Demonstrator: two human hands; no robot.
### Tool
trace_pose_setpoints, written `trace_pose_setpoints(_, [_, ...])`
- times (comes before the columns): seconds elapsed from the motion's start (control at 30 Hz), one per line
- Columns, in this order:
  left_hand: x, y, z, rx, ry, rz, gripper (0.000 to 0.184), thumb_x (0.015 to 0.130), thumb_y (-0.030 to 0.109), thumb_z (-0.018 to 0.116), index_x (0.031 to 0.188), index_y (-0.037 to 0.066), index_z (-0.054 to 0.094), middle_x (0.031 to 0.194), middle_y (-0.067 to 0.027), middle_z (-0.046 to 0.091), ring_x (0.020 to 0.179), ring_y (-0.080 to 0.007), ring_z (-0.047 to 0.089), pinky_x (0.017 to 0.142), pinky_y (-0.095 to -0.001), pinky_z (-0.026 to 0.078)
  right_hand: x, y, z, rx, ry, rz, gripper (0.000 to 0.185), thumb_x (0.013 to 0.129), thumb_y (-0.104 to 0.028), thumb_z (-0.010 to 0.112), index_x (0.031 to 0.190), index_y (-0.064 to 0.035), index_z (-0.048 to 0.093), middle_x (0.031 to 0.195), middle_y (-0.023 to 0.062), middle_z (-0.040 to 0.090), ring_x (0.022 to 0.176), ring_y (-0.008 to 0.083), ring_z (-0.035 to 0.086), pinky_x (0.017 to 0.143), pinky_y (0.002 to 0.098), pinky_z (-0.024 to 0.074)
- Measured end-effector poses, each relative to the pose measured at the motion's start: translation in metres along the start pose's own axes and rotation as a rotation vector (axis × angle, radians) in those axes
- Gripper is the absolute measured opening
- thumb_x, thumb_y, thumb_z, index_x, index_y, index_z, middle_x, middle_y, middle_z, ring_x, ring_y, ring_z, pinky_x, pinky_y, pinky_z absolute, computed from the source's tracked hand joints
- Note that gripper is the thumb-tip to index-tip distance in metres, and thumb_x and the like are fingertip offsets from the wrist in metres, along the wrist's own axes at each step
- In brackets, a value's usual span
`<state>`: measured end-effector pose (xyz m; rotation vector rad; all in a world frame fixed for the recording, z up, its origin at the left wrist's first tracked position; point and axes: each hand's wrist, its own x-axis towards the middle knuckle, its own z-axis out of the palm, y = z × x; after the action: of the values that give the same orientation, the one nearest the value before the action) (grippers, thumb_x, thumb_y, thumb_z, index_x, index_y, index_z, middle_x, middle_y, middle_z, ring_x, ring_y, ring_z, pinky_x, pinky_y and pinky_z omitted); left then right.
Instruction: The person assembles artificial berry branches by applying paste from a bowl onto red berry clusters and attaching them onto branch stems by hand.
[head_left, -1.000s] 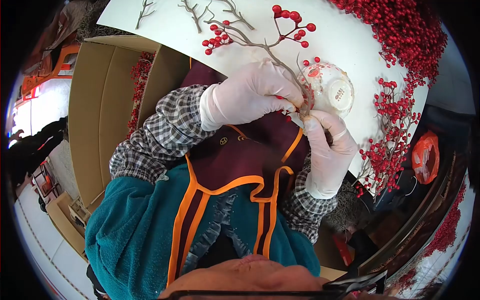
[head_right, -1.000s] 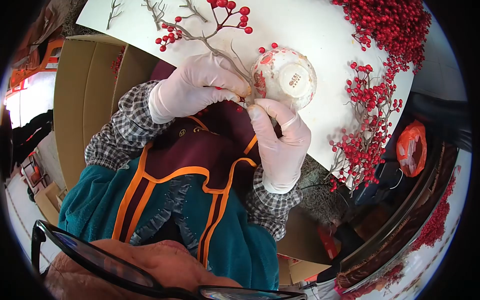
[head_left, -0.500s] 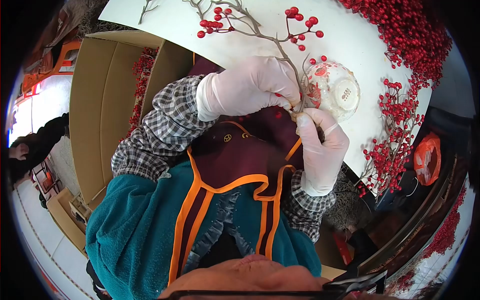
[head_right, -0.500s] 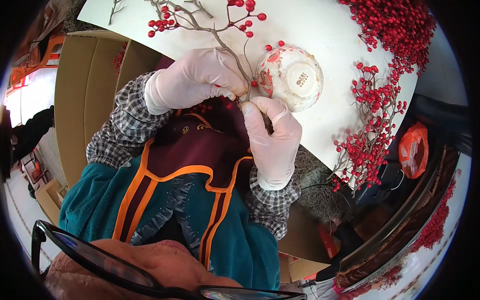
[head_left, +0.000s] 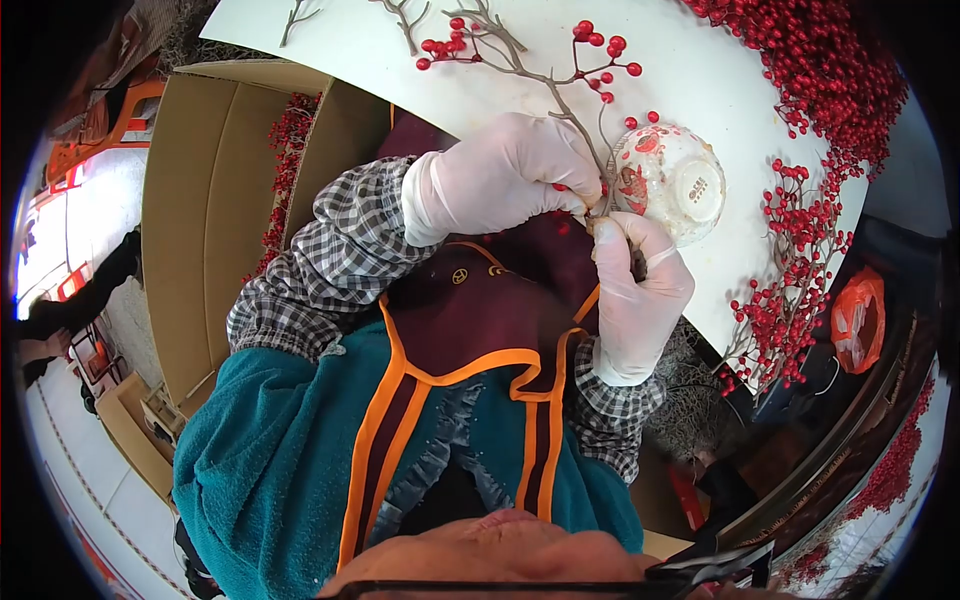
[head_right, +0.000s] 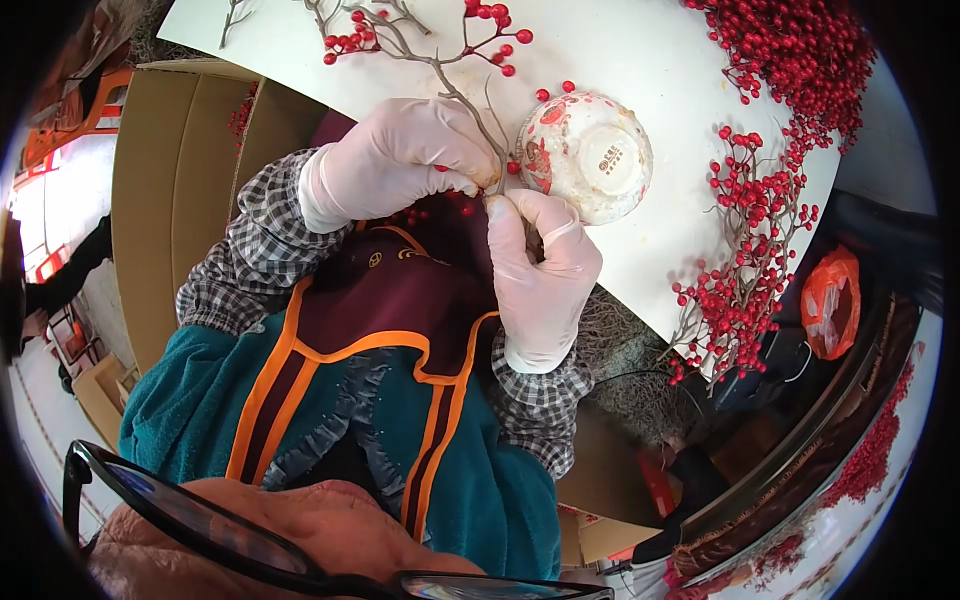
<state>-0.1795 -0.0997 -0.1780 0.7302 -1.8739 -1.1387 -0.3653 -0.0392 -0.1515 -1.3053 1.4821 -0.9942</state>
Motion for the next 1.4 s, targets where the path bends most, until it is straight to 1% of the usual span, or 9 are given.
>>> trace_pose_setpoints(0.27, [-0.002,-0.004,0.003,-0.002,0.049,0.021,0.013,0.077,0.0,0.069,0.09,0.0,0.068,0.086,-0.0103,0.067,0.08,-0.0232,0.063,0.07,-0.0314,0.052,-0.001,0.006,0.003,0.039,0.027,-0.052,0.007,0.086,-0.001,0.064,0.091,0.0023,0.067,0.072,-0.0026,0.057,0.064,0.0028,0.044,0.059,0.0181,0.0363])
trace_pose_setpoints(0.37, [-0.001,0.002,-0.001,0.01,0.019,-0.029,0.013,0.077,0.0,0.069,0.09,0.0,0.068,0.084,-0.01,0.067,0.078,-0.0227,0.062,0.069,-0.0307,0.051,-0.001,0.007,0.003,0.066,0.029,-0.063,0.006,0.086,-0.001,0.064,0.091,0.0021,0.067,0.072,-0.0032,0.056,0.063,0.0027,0.043,0.059,0.018,0.0359])
trace_pose_setpoints(0.47, [-0.002,0.0,0.001,-0.005,0.034,0.014,0.013,0.078,0.0,0.069,0.09,0.001,0.068,0.083,-0.0097,0.066,0.076,-0.0219,0.062,0.068,-0.0304,0.051,-0.001,0.006,0.003,0.069,0.024,-0.075,0.007,0.082,0.0,0.07,0.084,-0.0004,0.063,0.069,-0.0066,0.047,0.06,0.0017,0.035,0.053,0.019,0.0289])
trace_pose_setpoints(0.67, [-0.002,0.001,0.0,0.099,0.023,0.023,0.013,0.076,0.002,0.07,0.089,0.003,0.068,0.082,-0.0083,0.066,0.075,-0.0236,0.061,0.068,-0.0321,0.05,-0.003,0.004,0.009,0.064,0.013,-0.066,0.007,0.082,0.0,0.07,0.083,-0.0008,0.063,0.069,-0.0065,0.046,0.058,0.0015,0.034,0.051,0.019,0.0277])
trace_pose_setpoints(0.87, [-0.005,-0.002,0.002,0.026,0.043,-0.008,0.012,0.078,0.004,0.069,0.089,0.002,0.068,0.085,-0.0082,0.067,0.079,-0.0241,0.062,0.07,-0.0326,0.051,-0.002,0.01,0.01,0.104,0.019,-0.032,0.006,0.085,-0.002,0.068,0.089,0.0001,0.064,0.07,-0.0058,0.049,0.061,0.0017,0.038,0.054,0.0186,0.0318])
trace_pose_setpoints(0.97, [-0.003,-0.002,0.001,-0.023,0.054,-0.017,0.011,0.079,0.004,0.068,0.09,0.002,0.068,0.088,-0.0085,0.068,0.083,-0.0237,0.063,0.072,-0.0321,0.051,-0.002,0.003,0.013,0.231,0.053,0.031,0.008,0.087,-0.004,0.066,0.093,0.001,0.064,0.072,-0.0034,0.054,0.063,0.0027,0.043,0.058,0.0188,0.0367])
trace_pose_setpoints(1.07, [-0.004,-0.005,0.003,-0.041,0.073,0.014,0.011,0.08,0.004,0.068,0.09,0.001,0.068,0.09,-0.0093,0.068,0.083,-0.0236,0.063,0.073,-0.0315,0.052,-0.004,0.001,0.011,0.204,0.058,0.043,0.01,0.088,-0.004,0.064,0.095,0.0028,0.066,0.076,-0.0006,0.059,0.07,0.0054,0.049,0.066,0.0196,0.0399])
trace_pose_setpoints(1.37, [-0.006,-0.003,0.002,-0.067,0.047,-0.033,0.013,0.078,0.0,0.068,0.091,0.001,0.068,0.088,-0.0103,0.068,0.083,-0.0238,0.062,0.072,-0.0319,0.052,-0.004,0.006,0.01,0.174,0.021,0.063,0.009,0.087,-0.003,0.064,0.095,0.0024,0.065,0.075,-0.0013,0.057,0.069,0.0052,0.048,0.065,0.0195,0.0386])
trace_pose_setpoints(1.4, [-0.006,-0.003,0.002,-0.046,0.049,-0.02,0.013,0.077,0.0,0.068,0.09,0.001,0.068,0.088,-0.0103,0.068,0.083,-0.0239,0.062,0.072,-0.032,0.052,-0.004,0.007,0.011,0.175,0.039,0.04,0.008,0.087,-0.003,0.065,0.093,0.0017,0.065,0.074,-0.0029,0.055,0.067,0.004,0.045,0.062,0.0191,0.0365])
